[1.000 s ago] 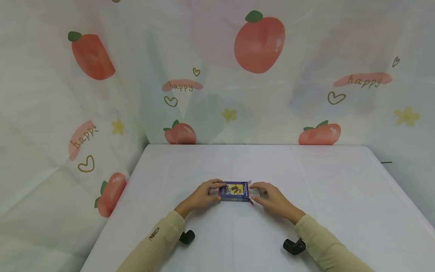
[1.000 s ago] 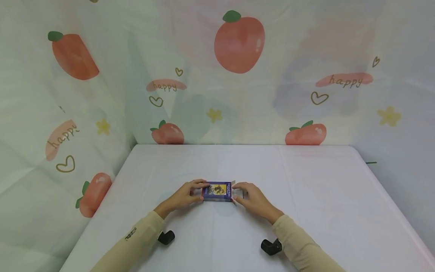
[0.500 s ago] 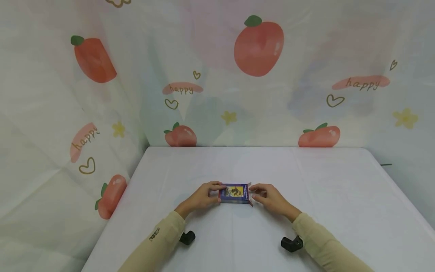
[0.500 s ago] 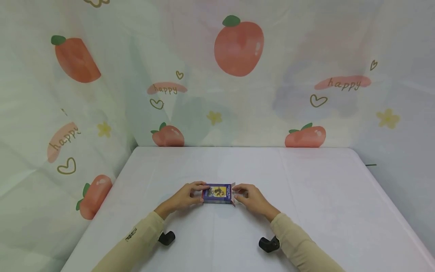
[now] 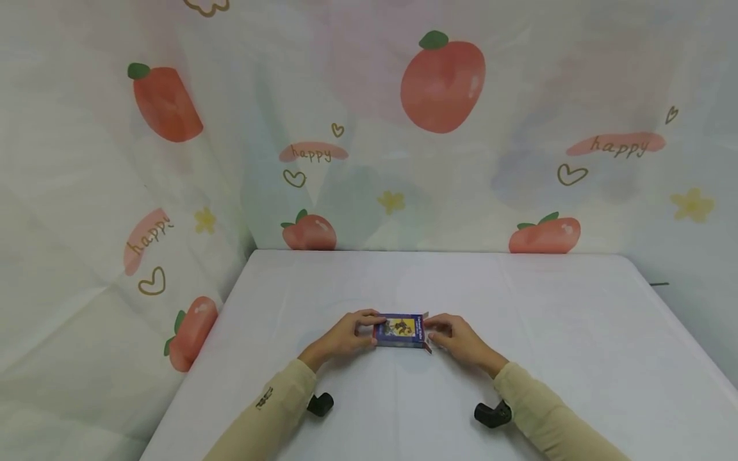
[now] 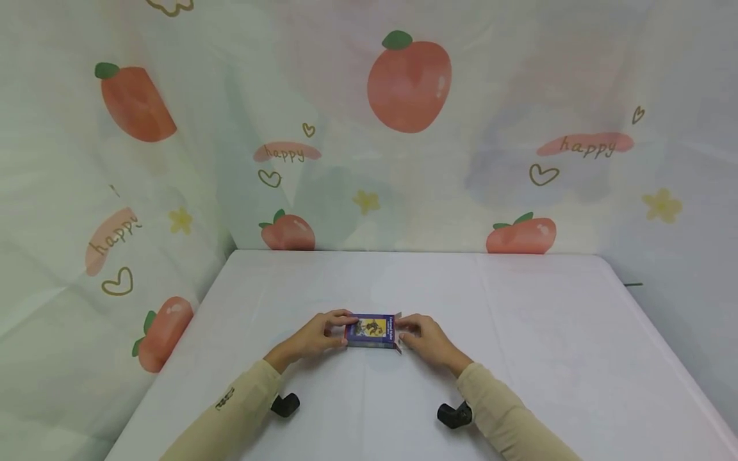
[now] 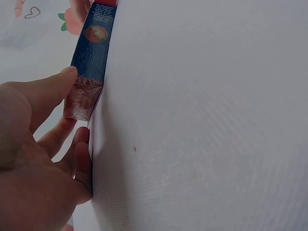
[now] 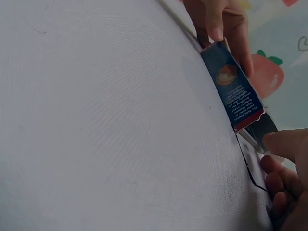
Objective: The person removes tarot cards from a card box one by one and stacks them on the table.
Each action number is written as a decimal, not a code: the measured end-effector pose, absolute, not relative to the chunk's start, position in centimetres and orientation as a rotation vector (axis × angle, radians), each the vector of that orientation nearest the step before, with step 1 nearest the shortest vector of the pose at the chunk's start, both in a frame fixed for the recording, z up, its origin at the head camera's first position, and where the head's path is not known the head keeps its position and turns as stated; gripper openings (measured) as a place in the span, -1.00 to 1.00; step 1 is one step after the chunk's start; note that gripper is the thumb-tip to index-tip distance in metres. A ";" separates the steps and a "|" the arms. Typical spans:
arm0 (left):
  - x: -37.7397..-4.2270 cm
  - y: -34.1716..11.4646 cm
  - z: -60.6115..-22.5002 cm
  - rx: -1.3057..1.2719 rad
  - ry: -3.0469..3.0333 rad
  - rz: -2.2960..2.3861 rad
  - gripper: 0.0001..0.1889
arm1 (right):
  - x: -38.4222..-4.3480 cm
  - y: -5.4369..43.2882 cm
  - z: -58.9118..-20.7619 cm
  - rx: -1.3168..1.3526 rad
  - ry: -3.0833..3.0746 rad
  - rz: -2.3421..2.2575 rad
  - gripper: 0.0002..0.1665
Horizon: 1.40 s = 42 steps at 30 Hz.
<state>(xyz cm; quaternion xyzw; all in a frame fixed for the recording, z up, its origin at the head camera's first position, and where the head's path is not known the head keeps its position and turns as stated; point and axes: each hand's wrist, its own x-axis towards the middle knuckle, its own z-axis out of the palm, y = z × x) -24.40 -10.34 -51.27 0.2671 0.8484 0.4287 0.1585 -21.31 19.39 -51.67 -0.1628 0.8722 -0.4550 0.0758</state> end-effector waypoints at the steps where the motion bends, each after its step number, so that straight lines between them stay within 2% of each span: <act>1: -24.4 -10.3 -51.3 0.762 2.426 1.222 -0.46 | -21.3 19.4 -51.8 -0.490 2.615 -1.364 -0.64; 16: -24.3 -10.3 -51.0 0.696 2.421 1.232 -0.47 | -21.7 19.0 -52.7 -0.543 2.648 -1.407 -0.60; 25: -24.3 -10.3 -51.0 0.682 2.427 1.210 -0.47 | -21.5 18.4 -52.4 -0.471 2.672 -1.377 -0.59; 42: -24.4 -10.4 -51.1 0.689 2.420 1.208 -0.47 | -21.5 17.9 -52.5 -0.432 2.864 -1.155 -0.57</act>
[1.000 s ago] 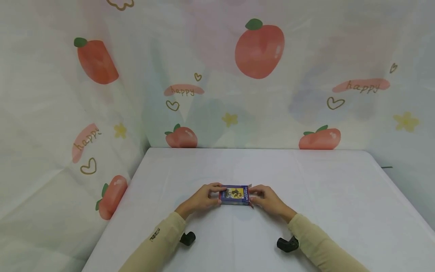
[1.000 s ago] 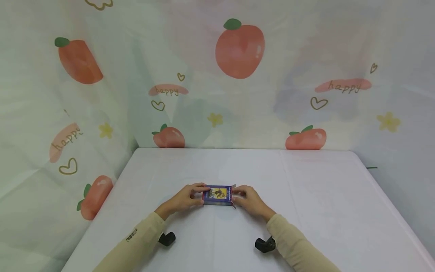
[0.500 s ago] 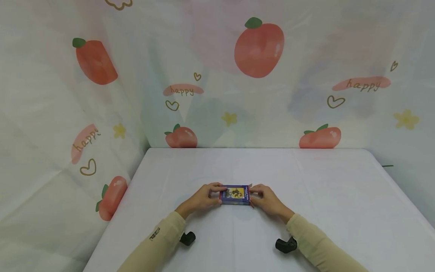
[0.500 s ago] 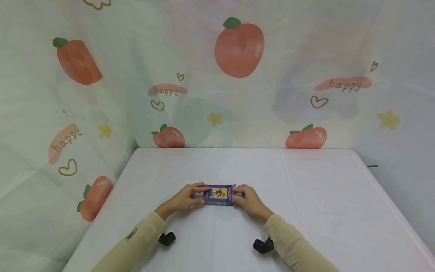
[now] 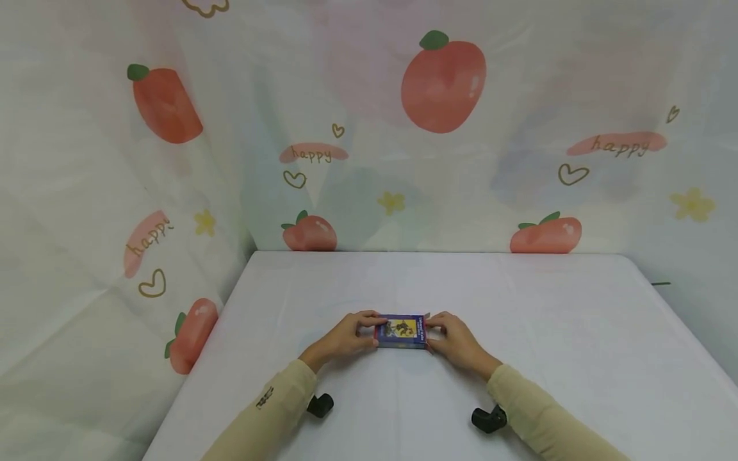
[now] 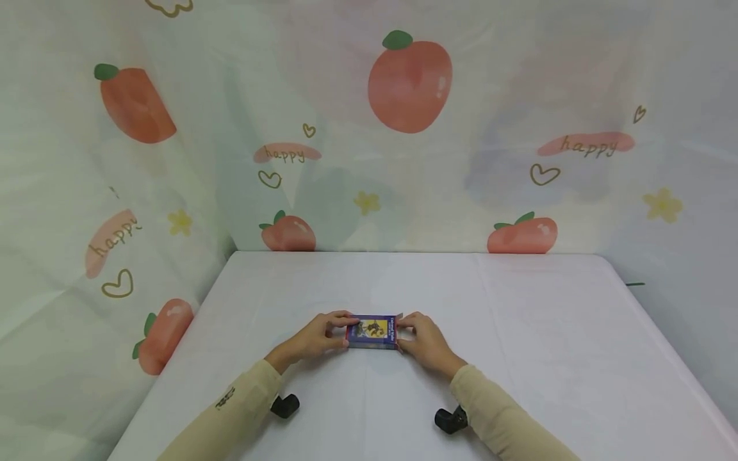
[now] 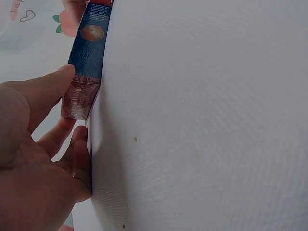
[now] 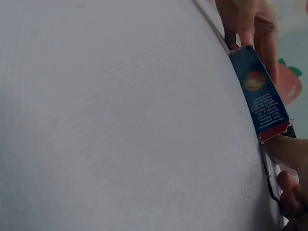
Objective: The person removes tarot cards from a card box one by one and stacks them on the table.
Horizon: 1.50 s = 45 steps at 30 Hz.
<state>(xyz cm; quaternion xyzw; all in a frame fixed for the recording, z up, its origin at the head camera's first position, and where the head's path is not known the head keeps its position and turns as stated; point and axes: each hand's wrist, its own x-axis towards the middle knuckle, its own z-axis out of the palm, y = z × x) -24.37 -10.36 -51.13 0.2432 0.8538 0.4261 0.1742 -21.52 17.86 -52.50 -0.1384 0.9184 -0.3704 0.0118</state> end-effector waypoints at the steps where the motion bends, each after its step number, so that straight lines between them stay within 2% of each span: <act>1: -24.4 -10.3 -51.1 0.691 2.421 1.202 -0.47 | -21.5 18.0 -52.4 -0.431 2.871 -1.142 -0.57; 6: -24.4 -10.3 -51.0 0.703 2.440 1.180 -0.47 | -21.3 18.7 -51.9 -0.497 2.895 -1.097 -0.53; 20: -24.4 -10.3 -51.2 0.692 2.426 1.197 -0.48 | -21.5 19.4 -51.3 -0.564 2.782 -0.947 -0.17; 45: -24.5 -10.3 -51.2 0.693 2.429 1.186 -0.47 | -21.8 21.0 -49.5 -0.506 2.706 -1.020 -0.24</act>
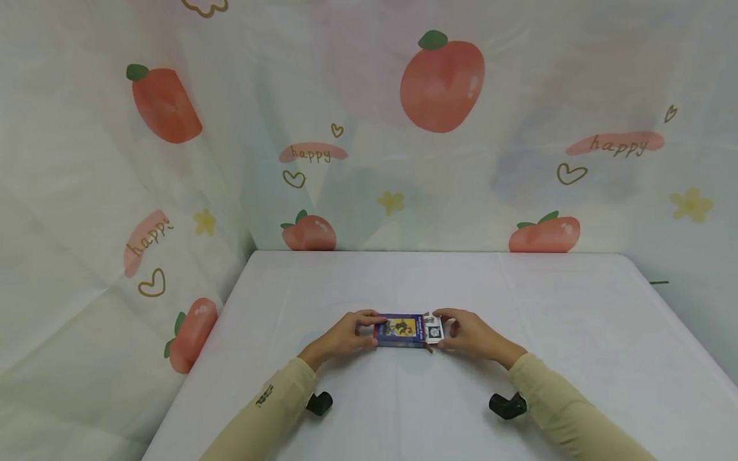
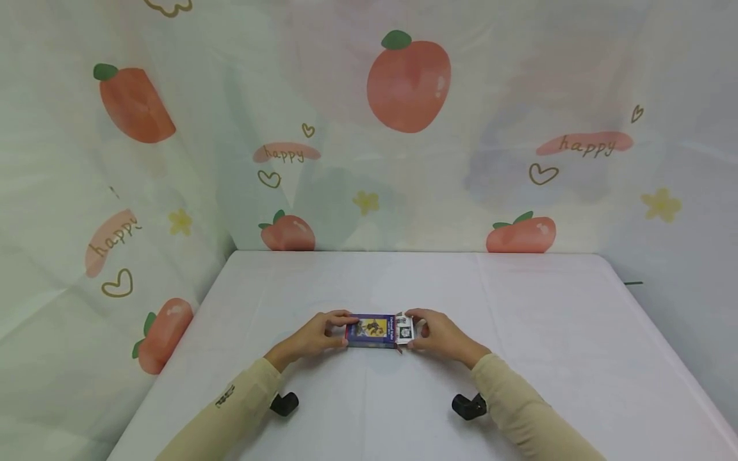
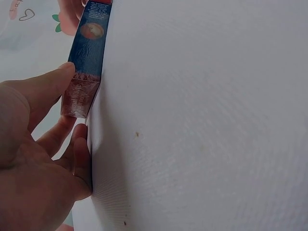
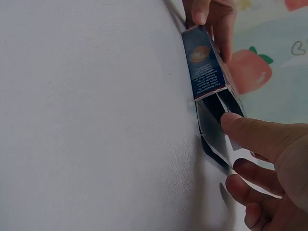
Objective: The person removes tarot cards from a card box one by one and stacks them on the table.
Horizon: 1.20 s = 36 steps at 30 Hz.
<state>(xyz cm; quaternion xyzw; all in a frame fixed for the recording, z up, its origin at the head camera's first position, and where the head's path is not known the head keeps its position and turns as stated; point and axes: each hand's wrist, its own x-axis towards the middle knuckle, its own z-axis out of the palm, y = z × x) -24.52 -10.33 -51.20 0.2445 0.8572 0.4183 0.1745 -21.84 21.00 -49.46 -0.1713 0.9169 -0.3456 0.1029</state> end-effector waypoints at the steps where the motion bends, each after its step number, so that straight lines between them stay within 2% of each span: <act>1: -24.5 -10.3 -51.2 0.699 2.428 1.188 -0.47 | -21.9 21.1 -49.5 -0.505 2.702 -1.027 -0.25; 22: -24.5 -10.1 -51.3 0.638 2.417 1.205 -0.48 | -22.0 23.5 -50.1 -0.600 2.525 -1.281 -0.25; 36: -24.4 -10.4 -50.9 0.680 2.432 1.175 -0.47 | -21.5 24.0 -49.6 -0.513 2.453 -1.477 -0.23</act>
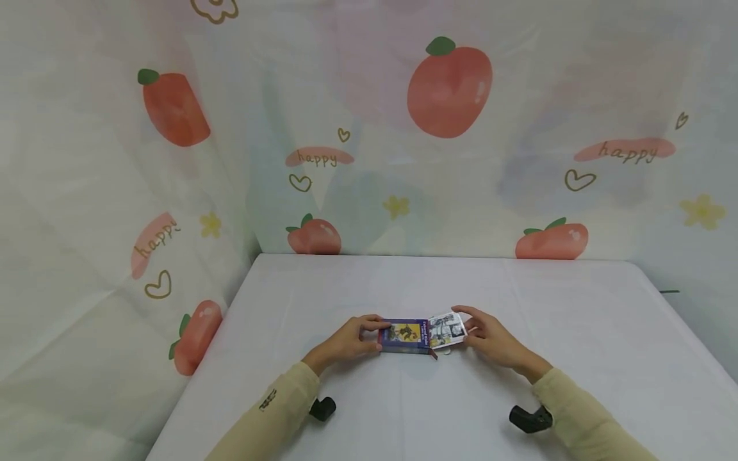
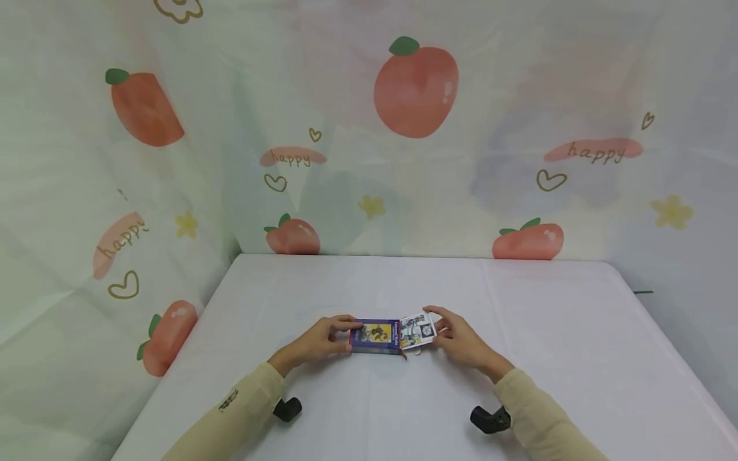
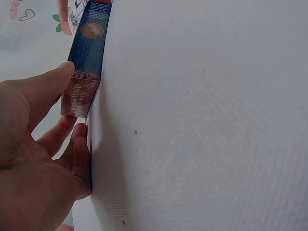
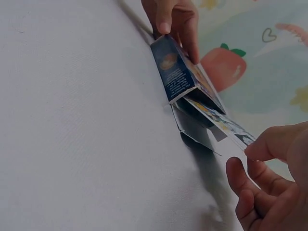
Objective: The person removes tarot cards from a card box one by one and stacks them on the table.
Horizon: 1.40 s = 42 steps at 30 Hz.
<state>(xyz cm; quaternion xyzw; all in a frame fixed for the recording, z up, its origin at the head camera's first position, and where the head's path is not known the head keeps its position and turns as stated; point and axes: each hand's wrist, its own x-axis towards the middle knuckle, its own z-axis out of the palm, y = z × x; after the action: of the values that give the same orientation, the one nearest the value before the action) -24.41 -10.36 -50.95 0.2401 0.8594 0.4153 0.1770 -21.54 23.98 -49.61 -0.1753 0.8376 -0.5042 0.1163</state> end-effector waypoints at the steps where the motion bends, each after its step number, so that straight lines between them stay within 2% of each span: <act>1: -24.4 -10.3 -50.9 0.680 2.435 1.173 -0.47 | -21.5 24.1 -49.5 -0.497 2.465 -1.482 -0.23; 18: -24.3 -10.3 -51.1 0.691 2.432 1.191 -0.47 | -21.3 27.1 -46.7 -0.130 2.726 -1.574 -0.24; 30: -24.4 -10.3 -51.4 0.674 2.424 1.204 -0.48 | -21.2 29.3 -47.3 -0.134 2.775 -1.513 -0.46; 42: -24.5 -10.3 -51.5 0.643 2.432 1.190 -0.47 | -22.3 31.7 -47.9 -0.105 2.760 -1.257 -0.45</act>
<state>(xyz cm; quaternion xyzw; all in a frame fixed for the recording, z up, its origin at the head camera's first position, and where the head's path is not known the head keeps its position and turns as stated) -24.53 -10.33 -51.54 0.2272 0.8599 0.4209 0.1785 -22.30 31.69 -47.87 -0.0344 0.9082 -0.4136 0.0534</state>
